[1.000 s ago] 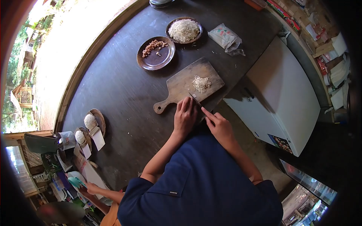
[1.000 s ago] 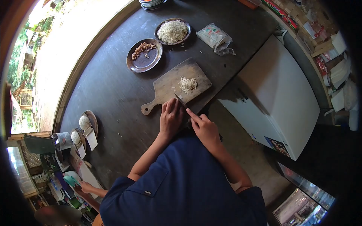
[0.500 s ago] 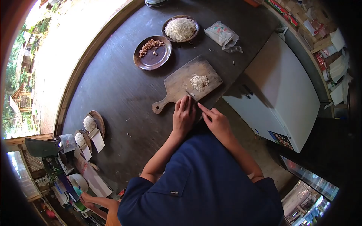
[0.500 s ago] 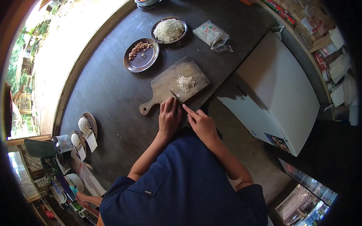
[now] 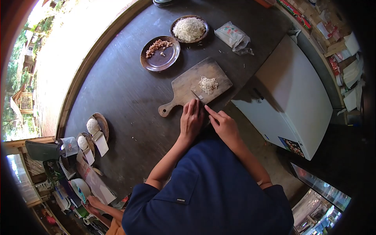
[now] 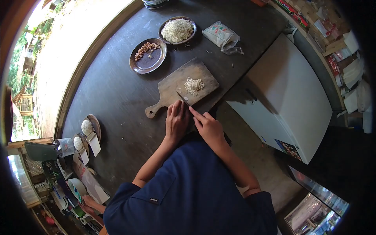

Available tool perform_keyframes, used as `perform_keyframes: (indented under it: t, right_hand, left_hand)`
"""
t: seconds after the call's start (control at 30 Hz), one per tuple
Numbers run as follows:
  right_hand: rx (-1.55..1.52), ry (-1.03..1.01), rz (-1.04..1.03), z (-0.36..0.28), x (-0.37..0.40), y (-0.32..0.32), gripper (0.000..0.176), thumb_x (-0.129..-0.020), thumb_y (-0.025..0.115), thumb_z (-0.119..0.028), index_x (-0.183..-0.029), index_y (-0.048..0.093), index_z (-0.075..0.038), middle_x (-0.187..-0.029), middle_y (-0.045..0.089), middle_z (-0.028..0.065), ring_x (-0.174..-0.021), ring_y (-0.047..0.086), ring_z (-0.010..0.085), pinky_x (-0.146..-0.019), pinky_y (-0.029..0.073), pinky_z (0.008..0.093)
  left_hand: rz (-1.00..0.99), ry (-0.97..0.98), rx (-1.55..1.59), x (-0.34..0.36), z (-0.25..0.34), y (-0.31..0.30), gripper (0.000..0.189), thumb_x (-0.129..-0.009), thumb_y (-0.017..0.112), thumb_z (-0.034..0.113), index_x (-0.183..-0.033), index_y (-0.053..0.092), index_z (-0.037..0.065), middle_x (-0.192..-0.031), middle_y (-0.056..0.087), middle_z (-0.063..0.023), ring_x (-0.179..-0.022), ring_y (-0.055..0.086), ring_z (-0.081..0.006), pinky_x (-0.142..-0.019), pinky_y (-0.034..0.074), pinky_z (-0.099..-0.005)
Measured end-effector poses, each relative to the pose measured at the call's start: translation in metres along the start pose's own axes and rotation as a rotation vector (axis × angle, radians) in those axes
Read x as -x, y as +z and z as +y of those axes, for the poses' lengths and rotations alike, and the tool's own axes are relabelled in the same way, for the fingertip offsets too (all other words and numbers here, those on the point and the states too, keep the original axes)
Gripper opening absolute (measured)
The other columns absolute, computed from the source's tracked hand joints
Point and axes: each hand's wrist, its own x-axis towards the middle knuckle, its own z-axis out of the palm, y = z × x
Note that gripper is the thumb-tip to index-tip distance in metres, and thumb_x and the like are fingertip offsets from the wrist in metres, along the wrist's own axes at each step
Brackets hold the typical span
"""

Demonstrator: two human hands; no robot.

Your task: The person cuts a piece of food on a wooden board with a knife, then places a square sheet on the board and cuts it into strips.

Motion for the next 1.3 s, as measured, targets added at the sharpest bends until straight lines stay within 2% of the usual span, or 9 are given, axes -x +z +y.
perform_keyframes:
  t: [0.17, 0.57, 0.7, 0.8, 0.87, 0.97, 1.07, 1.13, 1.3]
  right_hand:
    - [-0.005, -0.011, -0.007, 0.004, 0.01, -0.002, 0.053, -0.101, 0.069, -0.021, -0.15, 0.062, -0.038, -0.084, 0.06, 0.011, -0.071, 0.068, 0.0355, -0.064, 0.058, 0.0476]
    - [-0.035, 0.003, -0.017, 0.007, 0.01, 0.0, 0.053, -0.101, 0.07, -0.021, -0.15, 0.062, -0.039, -0.084, 0.06, 0.011, -0.072, 0.068, 0.0354, -0.065, 0.057, 0.048]
    - [-0.015, 0.011, -0.021, 0.003, 0.0, 0.002, 0.052, -0.101, 0.07, -0.022, -0.15, 0.063, -0.039, -0.084, 0.06, 0.0108, -0.073, 0.068, 0.0351, -0.066, 0.058, 0.0478]
    - [-0.012, 0.005, -0.014, 0.0, 0.001, -0.001, 0.052, -0.101, 0.07, -0.022, -0.15, 0.062, -0.038, -0.084, 0.06, 0.0108, -0.072, 0.068, 0.035, -0.066, 0.058, 0.0474]
    - [-0.01, 0.008, -0.021, -0.001, 0.004, -0.003, 0.052, -0.101, 0.07, -0.022, -0.15, 0.062, -0.038, -0.084, 0.061, 0.0108, -0.072, 0.068, 0.035, -0.066, 0.058, 0.0472]
    - [-0.059, 0.039, -0.039, 0.0, 0.002, -0.006, 0.051, -0.1, 0.071, -0.015, -0.148, 0.065, -0.03, -0.082, 0.059, 0.0132, -0.071, 0.064, 0.0337, -0.068, 0.054, 0.0457]
    - [-0.081, 0.025, -0.023, 0.0, -0.002, -0.002, 0.051, -0.1, 0.071, -0.015, -0.149, 0.065, -0.031, -0.081, 0.059, 0.0127, -0.07, 0.064, 0.0333, -0.068, 0.054, 0.0459]
    - [-0.001, 0.026, -0.046, -0.001, -0.004, -0.003, 0.053, -0.102, 0.069, -0.022, -0.151, 0.061, -0.04, -0.084, 0.06, 0.0101, -0.074, 0.069, 0.0343, -0.067, 0.059, 0.047]
    - [-0.002, 0.04, -0.058, 0.0, 0.008, -0.007, 0.051, -0.102, 0.069, -0.023, -0.15, 0.062, -0.039, -0.085, 0.06, 0.0108, -0.073, 0.069, 0.0355, -0.067, 0.059, 0.0478]
  left_hand:
    - [0.028, 0.117, -0.101, -0.005, 0.001, -0.008, 0.046, -0.09, 0.074, 0.009, -0.132, 0.065, -0.009, -0.133, 0.062, -0.0188, -0.124, 0.059, -0.0345, -0.107, 0.051, -0.0385]
    - [0.034, 0.103, -0.074, -0.002, -0.001, -0.004, 0.043, -0.091, 0.073, 0.009, -0.129, 0.066, -0.01, -0.135, 0.063, -0.0188, -0.125, 0.058, -0.0343, -0.109, 0.05, -0.0397]
    - [0.007, -0.026, 0.015, 0.002, 0.0, 0.004, 0.04, -0.093, 0.071, 0.01, -0.128, 0.067, -0.009, -0.136, 0.063, -0.02, -0.128, 0.057, -0.0347, -0.111, 0.048, -0.0406]
    - [0.039, 0.092, -0.078, -0.001, -0.001, -0.002, 0.044, -0.092, 0.073, 0.008, -0.131, 0.065, -0.009, -0.135, 0.062, -0.0203, -0.125, 0.058, -0.0356, -0.109, 0.05, -0.0401]
    - [0.032, 0.019, -0.016, 0.001, 0.0, 0.0, 0.046, -0.091, 0.073, 0.008, -0.133, 0.064, -0.009, -0.135, 0.062, -0.0205, -0.124, 0.059, -0.0359, -0.108, 0.05, -0.0399]
    - [0.026, -0.035, 0.035, 0.002, 0.0, 0.003, 0.047, -0.091, 0.073, 0.009, -0.133, 0.063, -0.01, -0.135, 0.061, -0.0211, -0.123, 0.059, -0.0361, -0.107, 0.051, -0.0398]
    - [0.022, -0.01, 0.004, 0.004, -0.001, 0.003, 0.047, -0.092, 0.073, 0.01, -0.133, 0.064, -0.011, -0.135, 0.061, -0.0213, -0.123, 0.059, -0.036, -0.107, 0.051, -0.0398]
    - [0.03, -0.001, -0.011, 0.001, -0.003, 0.004, 0.047, -0.092, 0.073, 0.011, -0.133, 0.064, -0.011, -0.135, 0.061, -0.0212, -0.123, 0.059, -0.0359, -0.106, 0.051, -0.0397]
    - [0.018, 0.001, -0.025, 0.001, -0.002, 0.003, 0.047, -0.092, 0.073, 0.01, -0.133, 0.063, -0.011, -0.135, 0.061, -0.0205, -0.123, 0.06, -0.035, -0.106, 0.051, -0.0395]
